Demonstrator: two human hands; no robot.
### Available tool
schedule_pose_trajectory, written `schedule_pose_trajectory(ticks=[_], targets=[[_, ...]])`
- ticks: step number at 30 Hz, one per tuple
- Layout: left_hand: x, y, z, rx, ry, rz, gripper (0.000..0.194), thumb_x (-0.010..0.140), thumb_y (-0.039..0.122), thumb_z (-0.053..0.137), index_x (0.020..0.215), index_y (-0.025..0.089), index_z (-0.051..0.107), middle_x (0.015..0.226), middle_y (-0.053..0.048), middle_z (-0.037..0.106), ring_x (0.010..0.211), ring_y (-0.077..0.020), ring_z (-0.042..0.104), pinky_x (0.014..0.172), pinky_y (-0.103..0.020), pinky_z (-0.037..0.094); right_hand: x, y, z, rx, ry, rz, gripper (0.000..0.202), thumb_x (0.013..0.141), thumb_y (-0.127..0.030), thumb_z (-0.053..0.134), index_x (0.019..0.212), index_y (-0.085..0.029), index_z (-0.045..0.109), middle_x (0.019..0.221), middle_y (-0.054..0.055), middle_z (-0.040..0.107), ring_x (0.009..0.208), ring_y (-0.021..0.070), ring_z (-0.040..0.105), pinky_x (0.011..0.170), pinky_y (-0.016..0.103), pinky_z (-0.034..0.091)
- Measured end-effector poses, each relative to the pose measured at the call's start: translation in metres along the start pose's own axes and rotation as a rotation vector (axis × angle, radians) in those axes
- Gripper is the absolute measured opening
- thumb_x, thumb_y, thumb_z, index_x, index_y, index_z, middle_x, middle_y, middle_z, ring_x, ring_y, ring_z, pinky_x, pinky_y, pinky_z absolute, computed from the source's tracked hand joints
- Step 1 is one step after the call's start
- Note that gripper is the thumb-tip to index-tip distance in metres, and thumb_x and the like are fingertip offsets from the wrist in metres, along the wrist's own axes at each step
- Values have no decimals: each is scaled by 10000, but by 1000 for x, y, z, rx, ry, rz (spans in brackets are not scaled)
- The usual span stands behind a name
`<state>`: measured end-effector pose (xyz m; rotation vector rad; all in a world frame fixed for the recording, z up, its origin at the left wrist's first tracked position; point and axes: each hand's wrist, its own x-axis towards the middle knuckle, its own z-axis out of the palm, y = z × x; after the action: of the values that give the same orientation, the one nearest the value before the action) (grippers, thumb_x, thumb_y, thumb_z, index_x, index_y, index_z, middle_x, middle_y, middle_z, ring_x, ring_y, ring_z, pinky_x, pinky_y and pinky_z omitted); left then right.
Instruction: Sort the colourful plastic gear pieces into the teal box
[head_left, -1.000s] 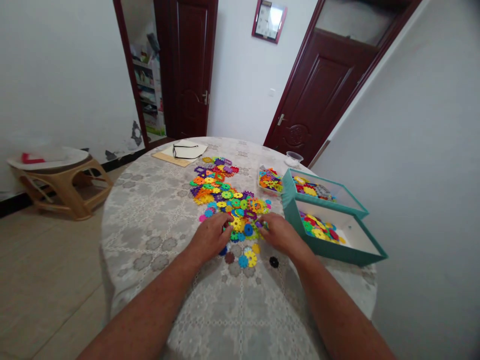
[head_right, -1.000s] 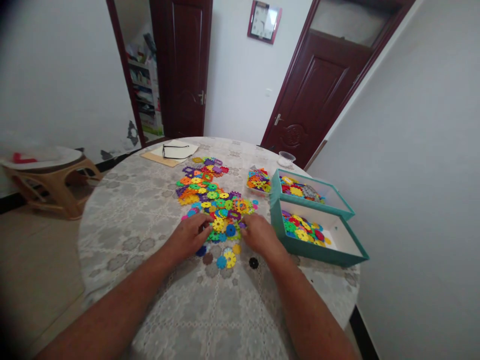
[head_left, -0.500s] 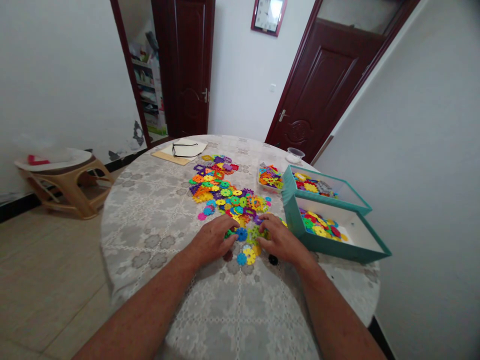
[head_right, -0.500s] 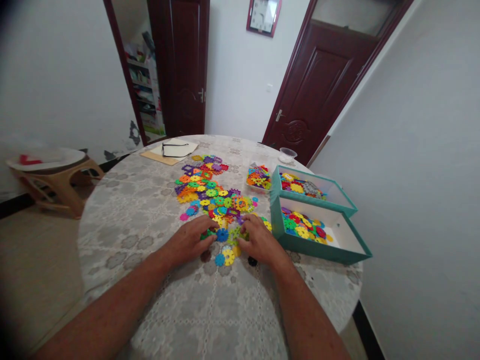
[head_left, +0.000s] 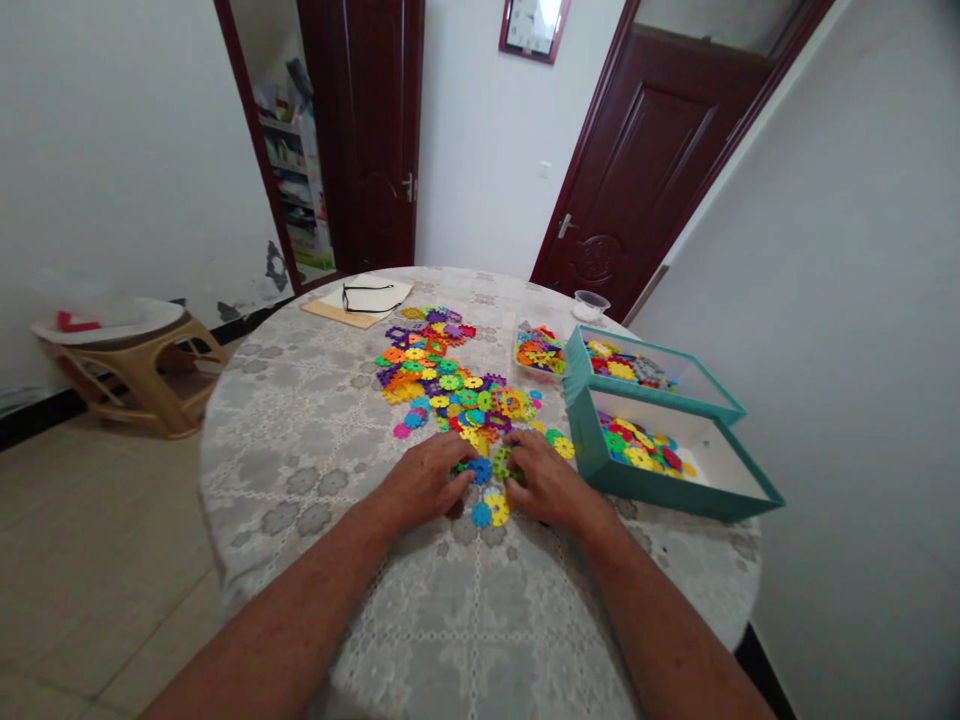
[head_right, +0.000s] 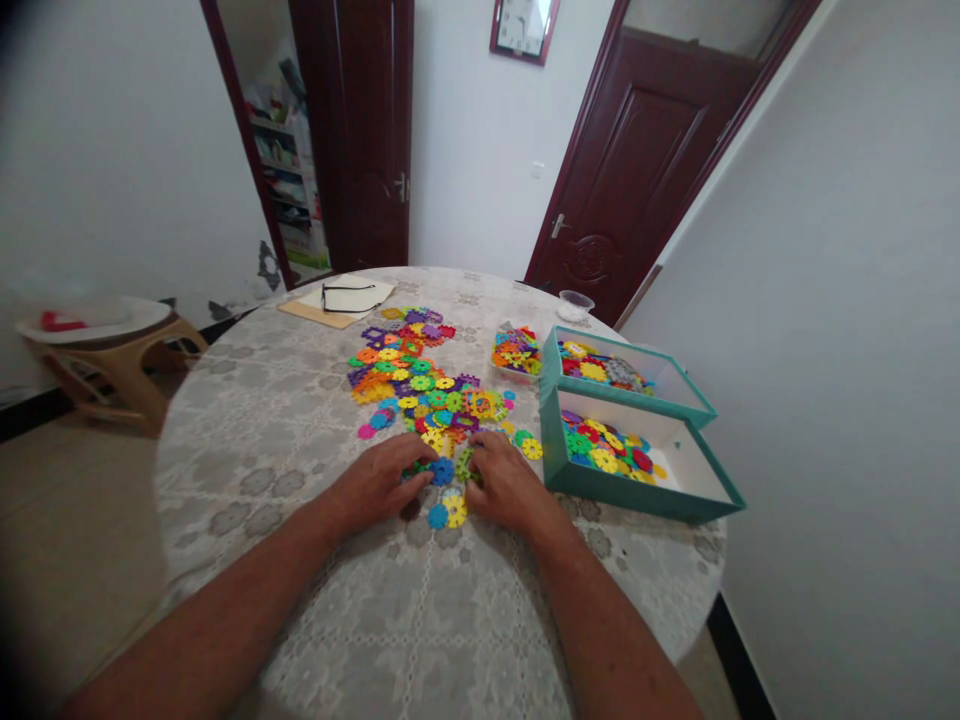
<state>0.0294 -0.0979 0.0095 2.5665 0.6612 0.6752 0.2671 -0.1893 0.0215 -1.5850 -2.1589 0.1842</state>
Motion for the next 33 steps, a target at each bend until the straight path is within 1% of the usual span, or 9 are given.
schedule_pose_trajectory(ticks=[3,6,9,12,14,17,22,29,33], targets=[[0,1,-1,-64,50,3,309,921,191,637,1230,212,650,1196,-86,687,1084,-229,662,981,-364,539,1,0,-1,135,105,-16,143,819,-117,636,913,-217,600,1337,135,601,1294,281,542,1110,462,435],[0,2,-2,-176,104,55,539,916,176,652,1437,265,544,1418,-100,589,1240,-234,610,1042,-375,525,4,-10,0,331,89,-34,102,855,-154,643,910,-227,598,1333,105,618,1264,253,581,1064,423,471],[2,3,-4,-263,63,134,454,921,157,641,1356,285,617,1372,-77,624,1276,-227,591,1081,-375,496,9,-24,4,501,51,-36,58,895,-177,628,887,-230,604,1245,79,662,1150,229,642,983,391,518],[3,1,-4,-269,43,112,264,933,151,594,1156,243,701,1128,-56,703,1096,-211,655,992,-350,518,13,-27,9,569,63,-31,57,949,-224,611,895,-233,625,1238,77,676,1146,234,653,988,404,529],[4,-1,-3,-242,57,67,211,934,151,563,1071,222,707,1015,-47,704,983,-201,665,914,-329,525,14,-20,12,491,128,-12,94,990,-243,572,964,-234,662,1304,92,658,1220,242,629,1051,435,505],[4,-4,0,-200,59,11,177,926,160,555,1026,212,691,984,-51,694,936,-201,656,868,-320,514,14,0,19,178,265,-14,230,980,-182,532,1129,-234,700,1424,122,605,1373,276,522,1176,532,400],[3,-6,1,-200,-1,-56,150,919,175,581,1021,215,684,978,-52,700,914,-203,653,848,-323,497,13,23,37,-184,233,-1,497,851,-24,516,1269,-229,692,1483,119,586,1473,306,401,1210,577,364],[4,-8,2,-199,2,-108,102,910,221,642,999,217,691,937,-40,692,857,-190,648,819,-313,500,14,12,19,-95,418,-31,411,933,-65,479,1258,-194,696,1272,142,692,1228,276,588,1100,506,479],[2,-5,0,-253,19,-121,208,890,197,642,1089,232,689,957,-32,701,839,-183,660,814,-308,514,11,-5,14,66,309,-108,316,922,-85,493,1101,-221,714,1158,113,735,1118,248,654,1018,446,514]])
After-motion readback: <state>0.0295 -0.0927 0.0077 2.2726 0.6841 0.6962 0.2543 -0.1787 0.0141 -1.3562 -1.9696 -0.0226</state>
